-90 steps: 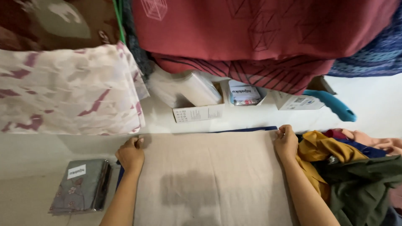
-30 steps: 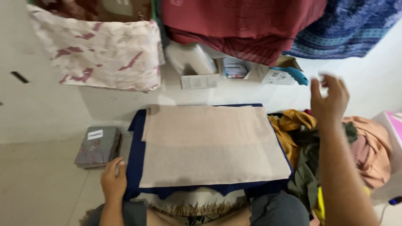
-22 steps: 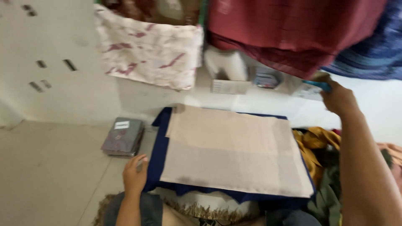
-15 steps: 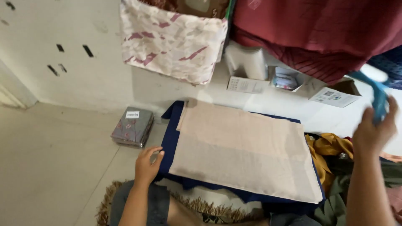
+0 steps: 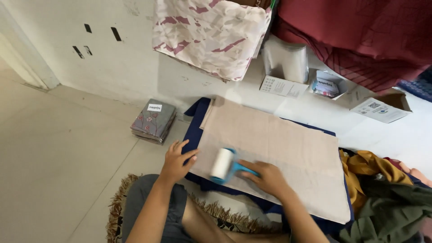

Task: Using a lint roller to remove lint from a hijab and then folding it neatly.

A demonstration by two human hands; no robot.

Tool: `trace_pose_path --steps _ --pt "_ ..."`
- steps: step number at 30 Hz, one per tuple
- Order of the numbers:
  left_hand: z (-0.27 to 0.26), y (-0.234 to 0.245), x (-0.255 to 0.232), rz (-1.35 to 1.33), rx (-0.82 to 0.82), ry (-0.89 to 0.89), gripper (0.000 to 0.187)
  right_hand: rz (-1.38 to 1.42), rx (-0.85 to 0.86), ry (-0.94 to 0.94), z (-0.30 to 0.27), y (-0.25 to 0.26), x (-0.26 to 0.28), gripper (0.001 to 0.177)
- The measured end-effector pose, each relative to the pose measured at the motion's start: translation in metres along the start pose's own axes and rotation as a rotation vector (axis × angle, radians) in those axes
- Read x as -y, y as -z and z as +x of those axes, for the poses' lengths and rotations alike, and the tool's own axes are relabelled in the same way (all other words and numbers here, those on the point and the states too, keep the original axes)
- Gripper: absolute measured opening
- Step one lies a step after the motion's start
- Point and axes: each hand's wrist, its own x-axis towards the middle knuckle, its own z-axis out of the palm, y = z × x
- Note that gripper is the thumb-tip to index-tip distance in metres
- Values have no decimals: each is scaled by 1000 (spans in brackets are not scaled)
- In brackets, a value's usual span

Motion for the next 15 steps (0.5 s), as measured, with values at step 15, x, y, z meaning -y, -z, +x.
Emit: trace_pose_path --steps 15 --pt "-7 -28 34 237 174 56 37 -143 225 -242 -31 74 -60 40"
